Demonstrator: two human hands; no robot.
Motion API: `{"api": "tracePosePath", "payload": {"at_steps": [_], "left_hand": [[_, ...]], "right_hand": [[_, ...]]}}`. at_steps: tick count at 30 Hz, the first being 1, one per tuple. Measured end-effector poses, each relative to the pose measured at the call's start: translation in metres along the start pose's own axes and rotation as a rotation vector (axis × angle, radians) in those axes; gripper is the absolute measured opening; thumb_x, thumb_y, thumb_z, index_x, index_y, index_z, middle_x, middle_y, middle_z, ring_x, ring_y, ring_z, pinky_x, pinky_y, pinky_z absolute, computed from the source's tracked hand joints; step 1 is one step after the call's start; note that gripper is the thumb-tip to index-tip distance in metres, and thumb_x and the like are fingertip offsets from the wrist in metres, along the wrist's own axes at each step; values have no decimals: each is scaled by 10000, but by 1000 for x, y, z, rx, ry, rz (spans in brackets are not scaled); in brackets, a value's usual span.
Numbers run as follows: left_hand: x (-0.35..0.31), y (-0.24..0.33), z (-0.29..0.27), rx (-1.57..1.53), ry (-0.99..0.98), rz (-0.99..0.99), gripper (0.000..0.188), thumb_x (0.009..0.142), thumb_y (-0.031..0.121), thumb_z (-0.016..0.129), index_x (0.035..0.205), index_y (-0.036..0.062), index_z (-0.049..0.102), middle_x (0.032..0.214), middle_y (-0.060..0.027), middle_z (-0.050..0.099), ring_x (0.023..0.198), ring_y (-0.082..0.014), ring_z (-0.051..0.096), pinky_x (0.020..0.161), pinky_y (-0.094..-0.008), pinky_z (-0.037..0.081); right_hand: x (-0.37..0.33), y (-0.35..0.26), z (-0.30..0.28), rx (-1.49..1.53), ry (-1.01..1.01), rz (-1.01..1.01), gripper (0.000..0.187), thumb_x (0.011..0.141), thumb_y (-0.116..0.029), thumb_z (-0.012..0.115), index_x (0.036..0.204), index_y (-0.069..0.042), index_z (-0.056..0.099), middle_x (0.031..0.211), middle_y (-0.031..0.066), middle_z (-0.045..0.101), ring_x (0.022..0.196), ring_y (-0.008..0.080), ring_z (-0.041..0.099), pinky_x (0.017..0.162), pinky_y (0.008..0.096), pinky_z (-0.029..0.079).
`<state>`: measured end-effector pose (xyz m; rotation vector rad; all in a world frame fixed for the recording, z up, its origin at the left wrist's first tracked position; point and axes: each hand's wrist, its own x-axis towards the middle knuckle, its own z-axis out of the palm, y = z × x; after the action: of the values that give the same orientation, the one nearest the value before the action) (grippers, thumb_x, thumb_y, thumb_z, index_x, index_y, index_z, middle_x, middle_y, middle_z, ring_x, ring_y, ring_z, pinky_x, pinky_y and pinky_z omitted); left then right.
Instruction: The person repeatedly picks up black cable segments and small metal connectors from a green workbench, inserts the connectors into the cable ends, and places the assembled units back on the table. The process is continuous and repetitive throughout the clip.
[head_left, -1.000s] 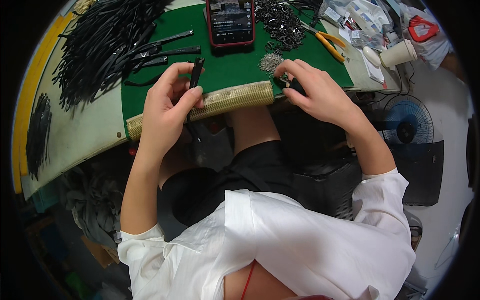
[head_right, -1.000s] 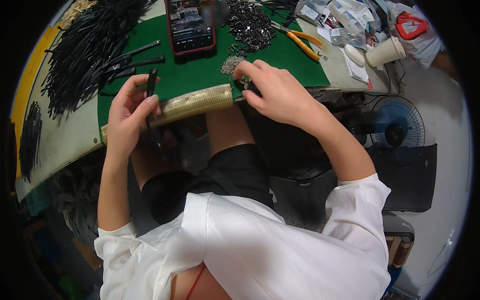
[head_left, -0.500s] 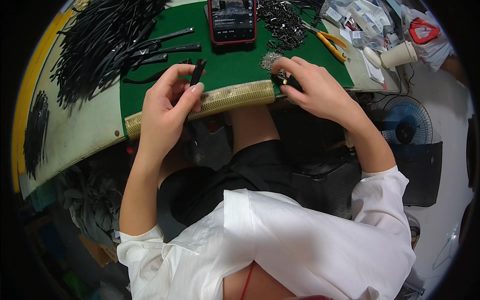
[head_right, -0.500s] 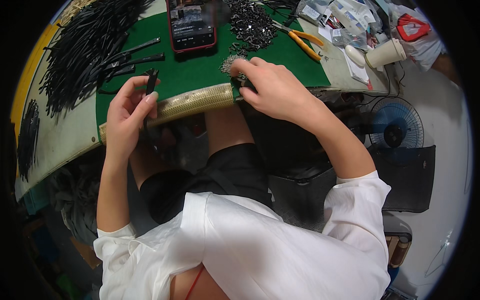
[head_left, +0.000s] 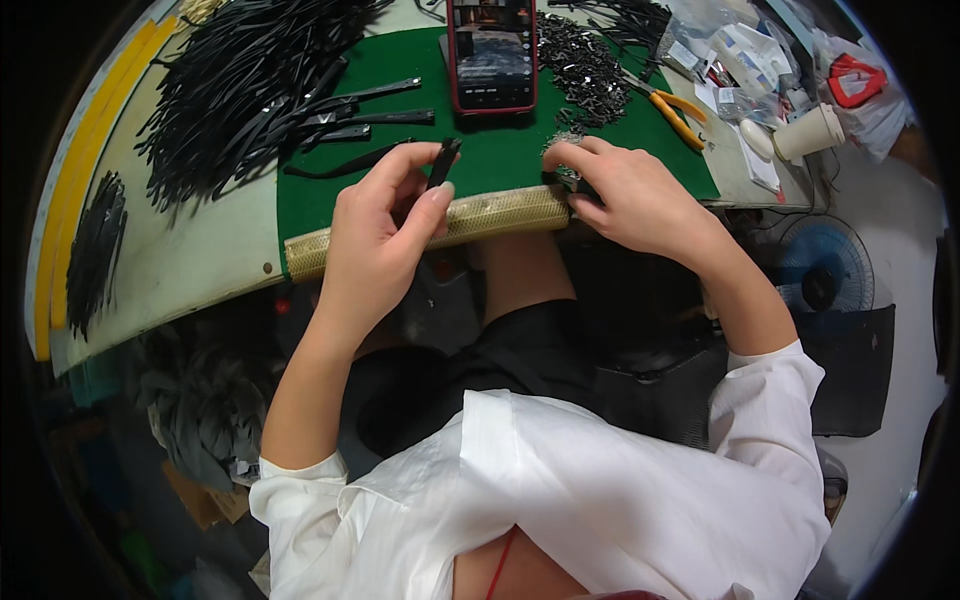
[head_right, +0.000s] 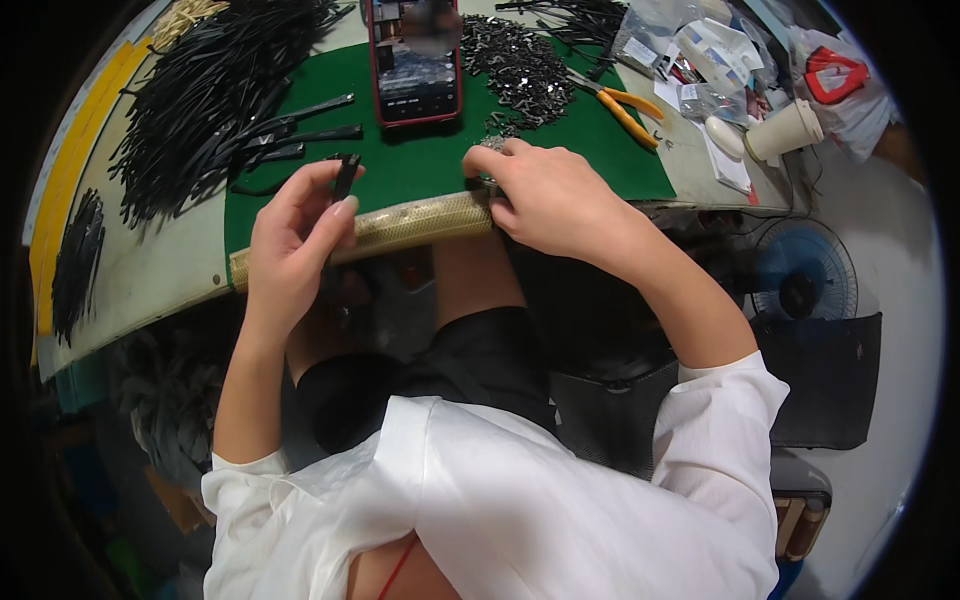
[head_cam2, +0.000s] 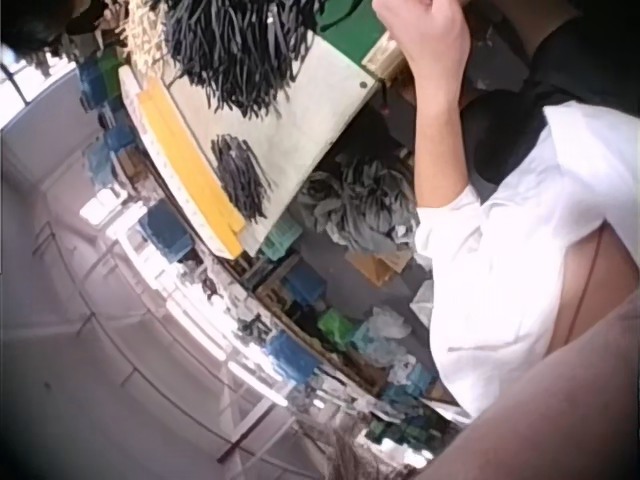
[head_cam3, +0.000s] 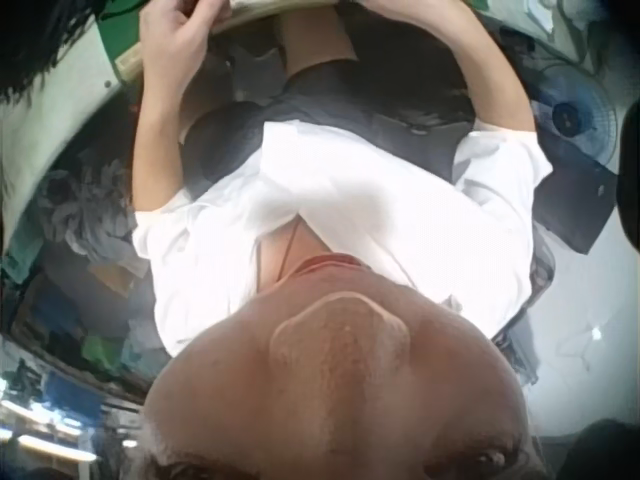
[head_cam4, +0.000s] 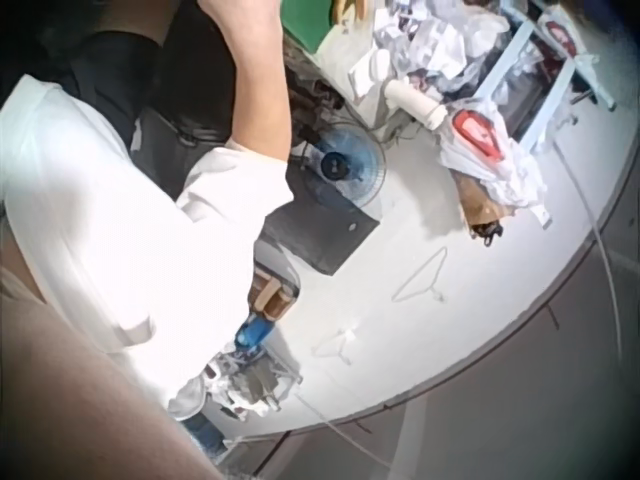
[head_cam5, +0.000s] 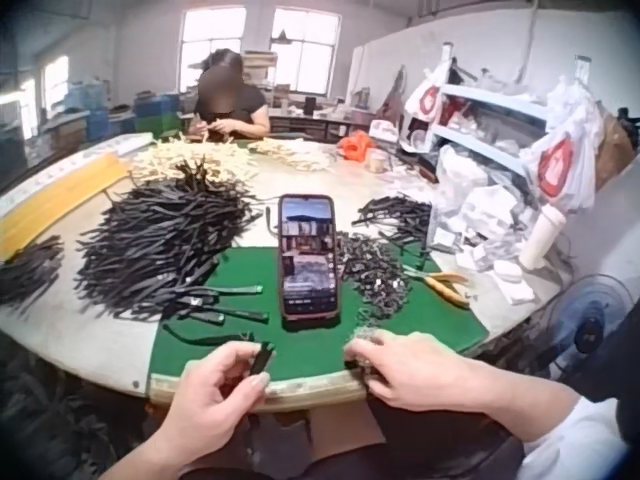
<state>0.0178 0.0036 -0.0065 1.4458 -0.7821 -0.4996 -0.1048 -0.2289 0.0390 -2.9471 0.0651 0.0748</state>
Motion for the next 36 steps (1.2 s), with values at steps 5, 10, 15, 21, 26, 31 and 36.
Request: {"api": "tracePosePath", "payload": {"at_steps": [5,10,15,21,26,31,36], "left_hand": [[1,2,7,218,80,87,198,959,72,614,1138,-14,626,749,33,583,645,-20,462,577,-185,365],[5,1,18,448,224,381,176,876,37,649,1049,8,643,736,-147,656,579,-251,633,530,-317,461],[2,2,19,533,247,430,181,857,0,643,1037,10,648,795,-163,671,627,-313,660,553,-349,495],[1,2,20,541,271,445,181,847,-8,649,1027,8,652,790,-159,671,626,-307,660,550,-349,496],[1,0,19,705,304,585,219,804,-15,663,1021,16,654,794,-136,680,639,-290,663,551,-353,503],[4,0,11,829,256,675,238,749,-16,669,980,32,635,771,-92,668,624,-261,654,524,-348,487],[2,9,8,974,194,526,248,811,2,671,1051,64,648,763,-125,663,641,-307,649,557,-383,484]], "right_hand": [[-4,-21,-7,473,71,-44,350,862,-130,626,1209,-111,580,972,143,621,756,264,638,715,366,530],[-7,-59,7,1288,45,69,334,941,-129,615,1269,-121,559,1041,47,542,531,25,528,458,167,426],[-4,-66,14,1334,91,108,344,944,-149,611,1283,-132,556,1021,53,555,522,32,523,447,173,424],[-2,-67,17,1344,83,112,339,952,-166,608,1285,-138,553,1031,52,548,528,36,522,455,185,427],[-2,-74,12,1501,35,220,304,975,-200,607,1236,-69,519,866,34,602,518,50,529,450,187,410],[0,-75,18,1331,135,199,277,991,-193,586,1183,-26,479,724,61,628,526,107,565,473,251,431],[9,-84,49,468,596,-24,391,905,-120,655,1215,7,453,783,189,652,620,374,643,573,419,513]]}}
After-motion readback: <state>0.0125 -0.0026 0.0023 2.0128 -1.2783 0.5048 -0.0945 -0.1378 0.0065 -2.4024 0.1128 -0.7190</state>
